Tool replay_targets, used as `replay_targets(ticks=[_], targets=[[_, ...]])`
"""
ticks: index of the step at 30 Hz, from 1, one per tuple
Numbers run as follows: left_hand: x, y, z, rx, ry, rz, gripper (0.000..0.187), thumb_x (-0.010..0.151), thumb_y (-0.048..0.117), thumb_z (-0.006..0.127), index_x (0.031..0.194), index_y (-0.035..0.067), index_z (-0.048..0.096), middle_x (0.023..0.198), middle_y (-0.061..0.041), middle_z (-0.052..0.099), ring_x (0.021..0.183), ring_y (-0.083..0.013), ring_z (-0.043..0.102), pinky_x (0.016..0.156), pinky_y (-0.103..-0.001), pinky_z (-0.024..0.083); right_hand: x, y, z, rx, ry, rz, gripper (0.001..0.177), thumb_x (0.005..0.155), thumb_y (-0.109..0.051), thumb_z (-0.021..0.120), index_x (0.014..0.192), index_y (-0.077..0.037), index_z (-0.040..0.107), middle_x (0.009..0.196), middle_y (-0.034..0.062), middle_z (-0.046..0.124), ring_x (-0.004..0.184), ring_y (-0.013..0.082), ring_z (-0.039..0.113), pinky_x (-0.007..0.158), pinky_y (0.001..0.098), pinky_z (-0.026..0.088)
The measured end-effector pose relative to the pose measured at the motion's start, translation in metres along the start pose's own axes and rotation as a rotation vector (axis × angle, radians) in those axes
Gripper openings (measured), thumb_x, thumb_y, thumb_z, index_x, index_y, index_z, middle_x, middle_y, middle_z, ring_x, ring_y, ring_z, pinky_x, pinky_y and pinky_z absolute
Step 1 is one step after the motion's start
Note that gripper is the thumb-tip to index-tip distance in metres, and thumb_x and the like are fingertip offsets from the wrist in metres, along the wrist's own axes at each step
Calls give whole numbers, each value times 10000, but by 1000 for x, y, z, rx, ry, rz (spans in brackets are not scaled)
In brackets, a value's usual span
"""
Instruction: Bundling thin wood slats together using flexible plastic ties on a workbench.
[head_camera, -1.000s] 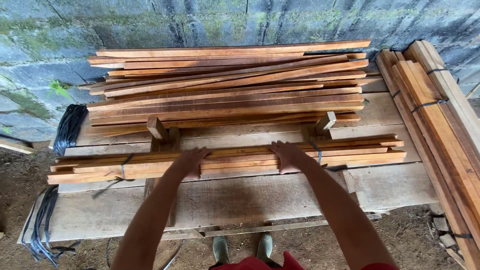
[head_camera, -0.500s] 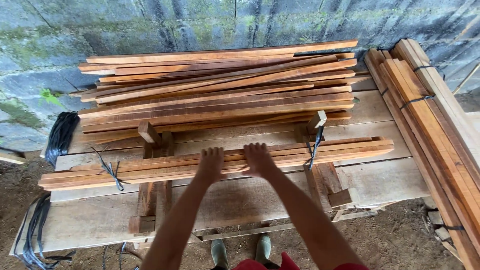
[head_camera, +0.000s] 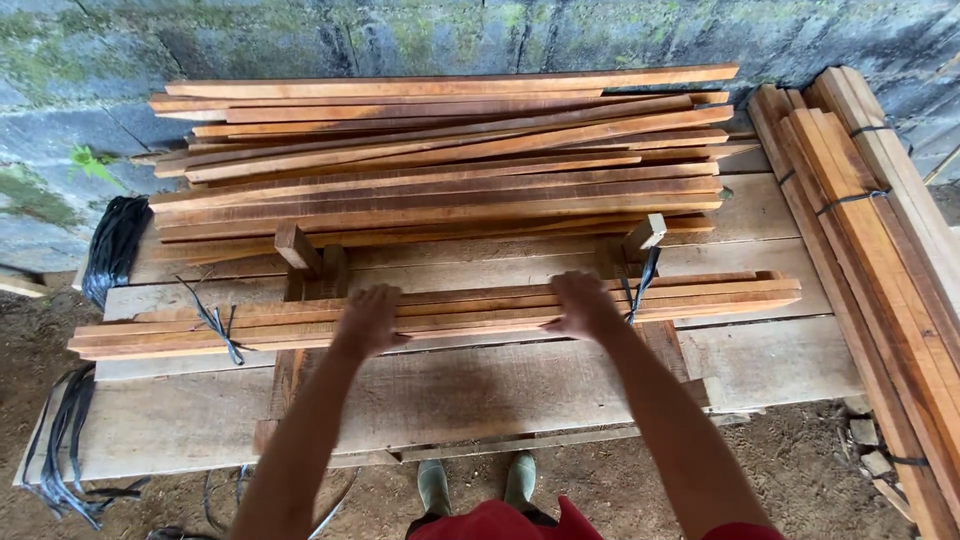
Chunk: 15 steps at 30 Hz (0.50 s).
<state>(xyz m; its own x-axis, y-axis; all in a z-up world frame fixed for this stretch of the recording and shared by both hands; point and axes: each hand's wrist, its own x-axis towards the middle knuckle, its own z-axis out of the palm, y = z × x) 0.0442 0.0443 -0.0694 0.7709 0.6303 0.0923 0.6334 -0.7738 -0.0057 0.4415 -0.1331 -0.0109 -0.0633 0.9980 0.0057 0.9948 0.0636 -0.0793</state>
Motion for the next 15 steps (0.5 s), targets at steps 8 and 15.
replay_targets(ticks=[8, 15], targets=[[-15, -51, 43, 116, 159, -8, 883, 423, 666, 811, 1134, 196, 576, 980, -20, 646, 966, -221, 699, 856, -387, 524, -11, 39, 19, -145, 42, 32, 863, 553, -672, 852, 1188, -142, 608, 1065, 88, 677, 1070, 267, 675, 955, 415, 500], [-3, -39, 19, 196, -164, -98, 925, 490, 740, 793, 1189, 223, 478, 1091, -19, 616, 1067, -262, 682, 886, -448, 516, -4, 34, 11, -162, -40, 63, 820, 529, -685, 810, 1142, -194, 575, 1029, 38, 660, 1059, 238, 686, 974, 409, 506]])
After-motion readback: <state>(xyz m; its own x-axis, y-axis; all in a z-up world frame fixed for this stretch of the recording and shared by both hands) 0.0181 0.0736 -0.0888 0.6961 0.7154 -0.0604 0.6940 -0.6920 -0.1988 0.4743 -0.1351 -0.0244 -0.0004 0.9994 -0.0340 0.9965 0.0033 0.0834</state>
